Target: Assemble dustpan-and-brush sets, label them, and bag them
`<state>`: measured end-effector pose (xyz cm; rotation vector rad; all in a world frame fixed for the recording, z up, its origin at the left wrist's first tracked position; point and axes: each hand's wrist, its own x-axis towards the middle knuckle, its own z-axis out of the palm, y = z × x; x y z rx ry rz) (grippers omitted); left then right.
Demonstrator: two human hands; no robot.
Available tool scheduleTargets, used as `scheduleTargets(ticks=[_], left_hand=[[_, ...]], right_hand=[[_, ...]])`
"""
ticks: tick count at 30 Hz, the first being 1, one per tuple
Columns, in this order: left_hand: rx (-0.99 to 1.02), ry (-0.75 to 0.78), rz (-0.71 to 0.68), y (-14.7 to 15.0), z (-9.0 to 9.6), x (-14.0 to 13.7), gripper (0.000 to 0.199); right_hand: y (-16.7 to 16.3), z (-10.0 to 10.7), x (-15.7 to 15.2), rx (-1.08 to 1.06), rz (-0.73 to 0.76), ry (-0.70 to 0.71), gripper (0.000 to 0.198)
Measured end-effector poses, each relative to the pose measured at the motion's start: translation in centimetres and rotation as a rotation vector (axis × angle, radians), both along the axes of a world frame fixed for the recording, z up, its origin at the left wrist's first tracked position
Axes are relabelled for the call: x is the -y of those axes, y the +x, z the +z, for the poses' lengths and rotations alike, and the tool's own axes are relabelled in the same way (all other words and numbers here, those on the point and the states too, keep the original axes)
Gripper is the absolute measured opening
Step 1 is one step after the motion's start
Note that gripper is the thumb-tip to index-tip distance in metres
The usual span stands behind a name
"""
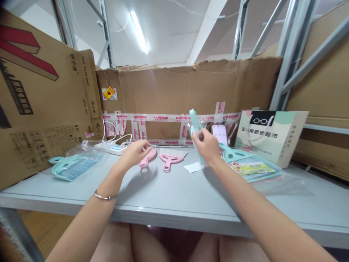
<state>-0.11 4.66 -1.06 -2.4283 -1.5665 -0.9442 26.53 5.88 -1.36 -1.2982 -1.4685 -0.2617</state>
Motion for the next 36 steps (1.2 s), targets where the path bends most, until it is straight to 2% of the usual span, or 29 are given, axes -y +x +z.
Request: scheduleTargets(ticks=[2, 4, 8, 10, 12, 14, 17, 19, 20, 22, 23, 24, 25, 26, 28, 29, 31, 34, 36], left_hand=[[0.082, 0.015, -0.069, 0.3, 0.0, 0.0, 0.019], [0.252, -0.022, -0.178, 1.0, -0.2, 0.0, 0.023], [0.756, -0.35, -0.364, 3.2, -0.8, -0.7, 0.037], [0.902, -0.501, -0.461, 4.4, -1.0, -1.4, 0.043], [0.992, -0.592, -0.549, 5.4, -1.1, -2.0, 0.04], [1.085, -0.629, -0.566, 6.1, -1.3, -2.6, 0.032], [1.209, -0.615, -0.485, 6.4, -1.8, -3.2, 0.024], [1.273, -0.593, -0.447, 6.1, -2.2, -3.4, 0.024], [1.306, -0.579, -0.434, 5.9, -2.3, -3.5, 0.025], [1.359, -0.552, -0.435, 5.3, -2.4, -3.4, 0.028], [1.372, -0.543, -0.451, 5.0, -2.3, -3.4, 0.029], [1.373, -0.533, -0.469, 4.7, -2.2, -3.3, 0.031], [1.365, -0.522, -0.484, 4.5, -2.1, -3.2, 0.033], [1.356, -0.505, -0.495, 4.4, -2.0, -3.2, 0.036], [1.346, -0.466, -0.483, 4.2, -1.7, -3.1, 0.038], [1.343, -0.452, -0.466, 4.2, -1.6, -3.1, 0.039], [1.345, -0.427, -0.434, 4.1, -1.4, -3.1, 0.037], [1.394, -0.374, -0.355, 3.5, -0.9, -3.3, 0.031], [1.487, -0.288, -0.267, 2.8, -0.5, -3.7, 0.026]], right_hand=[[-0.8, 0.1, -0.8, -0.061, 0.001, 0.058, 0.03], [-1.6, -0.1, -1.5, -0.004, -0.02, 0.068, 0.028], [-4.2, -1.3, -1.4, 0.307, -0.02, 0.002, 0.027], [-5.8, -1.9, -0.9, 0.412, 0.018, -0.045, 0.029], [-7.1, -2.4, -0.4, 0.478, 0.075, -0.092, 0.03], [-7.8, -2.7, -0.2, 0.512, 0.135, -0.122, 0.03], [-7.4, -3.0, -0.2, 0.519, 0.239, -0.107, 0.027], [-6.4, -3.0, -0.4, 0.415, 0.295, -0.017, 0.026], [-5.8, -3.0, -0.6, 0.289, 0.291, 0.056, 0.026], [-4.5, -3.0, -1.3, -0.09, 0.202, 0.185, 0.026], [-3.9, -3.1, -1.7, -0.293, 0.142, 0.194, 0.025], [-3.4, -3.2, -2.2, -0.464, 0.112, 0.13, 0.025], [-3.0, -3.4, -2.7, -0.606, 0.143, 0.002, 0.026], [-2.6, -3.6, -3.1, -0.723, 0.229, -0.16, 0.026], [-2.2, -4.1, -4.0, -0.9, 0.491, -0.453, 0.021], [-2.1, -4.3, -4.3, -0.959, 0.604, -0.528, 0.018], [-1.7, -4.5, -4.9, -1.008, 0.658, -0.493, 0.015], [-0.5, -4.7, -5.8, -0.979, 0.5, -0.318, 0.016], [0.4, -5.0, -6.2, -0.959, 0.411, -0.259, 0.016]])
